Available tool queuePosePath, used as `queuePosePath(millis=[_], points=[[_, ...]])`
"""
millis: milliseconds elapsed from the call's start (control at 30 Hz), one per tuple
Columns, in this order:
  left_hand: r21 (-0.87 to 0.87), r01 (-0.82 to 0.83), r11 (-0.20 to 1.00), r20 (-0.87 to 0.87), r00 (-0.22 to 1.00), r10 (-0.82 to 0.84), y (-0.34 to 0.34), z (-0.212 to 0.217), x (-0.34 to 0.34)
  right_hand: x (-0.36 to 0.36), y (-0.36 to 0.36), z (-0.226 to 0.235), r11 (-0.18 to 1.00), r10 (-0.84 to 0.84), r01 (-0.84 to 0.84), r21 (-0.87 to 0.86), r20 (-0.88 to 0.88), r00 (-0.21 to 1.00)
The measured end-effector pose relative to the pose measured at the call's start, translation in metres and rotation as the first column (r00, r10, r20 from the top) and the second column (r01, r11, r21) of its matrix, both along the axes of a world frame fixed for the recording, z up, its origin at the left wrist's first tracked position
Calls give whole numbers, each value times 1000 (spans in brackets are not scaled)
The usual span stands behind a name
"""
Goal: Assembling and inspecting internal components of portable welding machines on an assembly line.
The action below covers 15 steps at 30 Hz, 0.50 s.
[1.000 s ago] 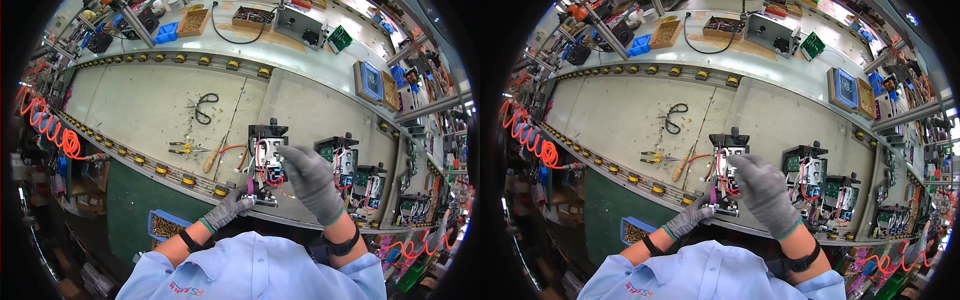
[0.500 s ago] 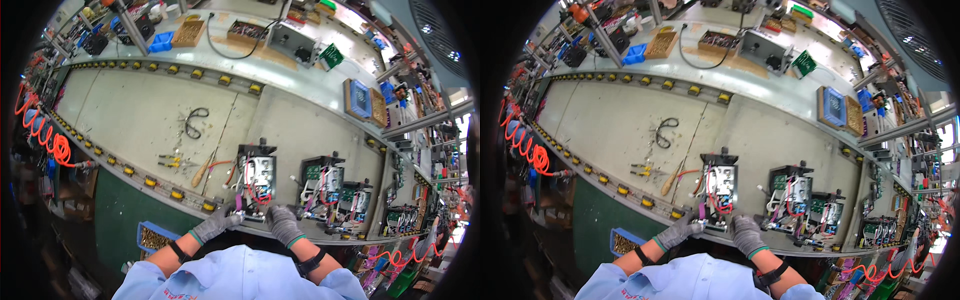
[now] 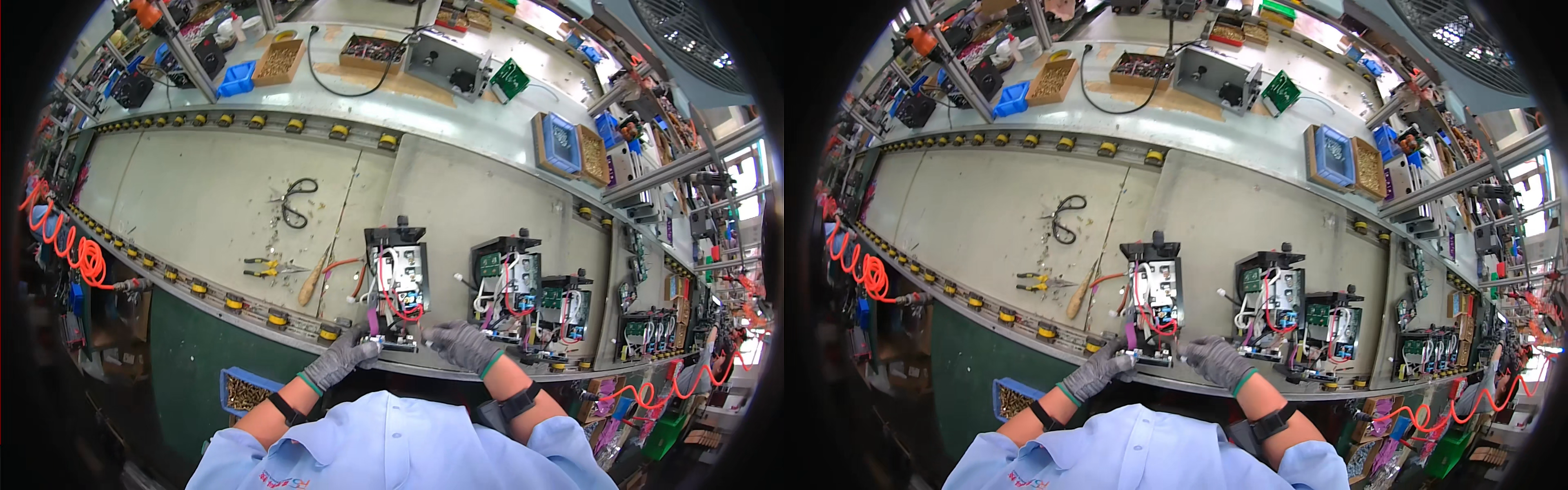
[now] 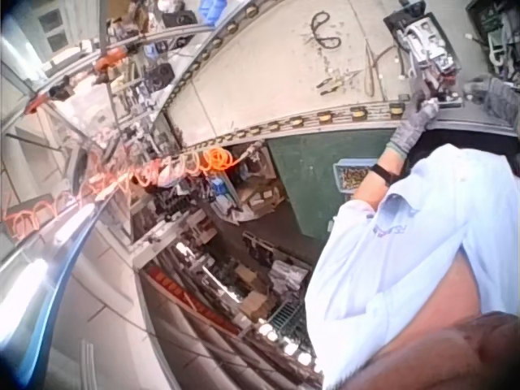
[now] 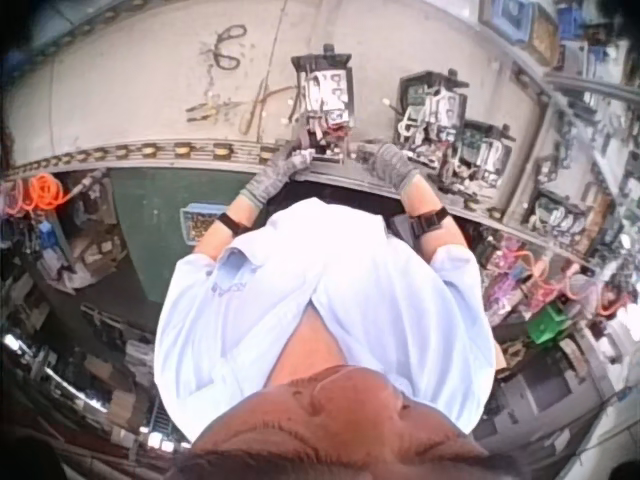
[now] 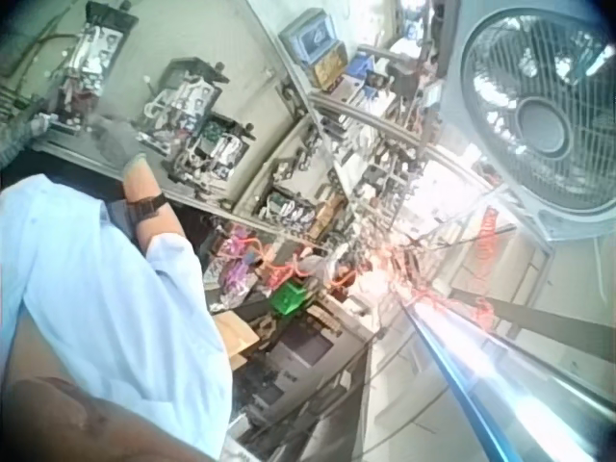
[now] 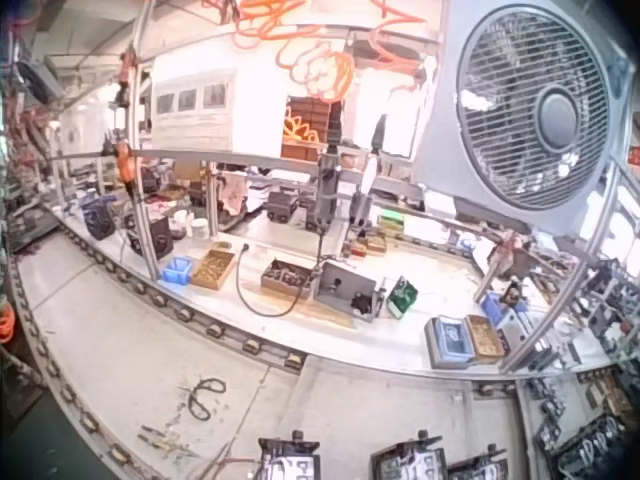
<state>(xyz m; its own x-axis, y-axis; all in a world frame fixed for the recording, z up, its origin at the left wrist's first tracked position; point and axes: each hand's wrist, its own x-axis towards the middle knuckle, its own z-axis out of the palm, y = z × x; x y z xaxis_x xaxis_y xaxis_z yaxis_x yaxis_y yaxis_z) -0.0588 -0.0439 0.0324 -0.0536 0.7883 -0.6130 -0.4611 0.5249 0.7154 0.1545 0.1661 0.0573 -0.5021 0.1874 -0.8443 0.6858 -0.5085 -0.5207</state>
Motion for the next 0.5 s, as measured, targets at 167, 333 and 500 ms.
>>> queuePosePath(millis=[167,333,500], points=[[-27,64,998,26,998,-64,-4,-12,-3,-10,-1,10,876,-279,257,-407,7,960],[24,6,1000,-36,999,-5,-10,-25,3,-20,-9,0,980,-197,191,-63,-113,974],[91,-45,995,-34,998,48,-10,-24,9,-19,-25,-9,972,-178,201,120,-180,968]])
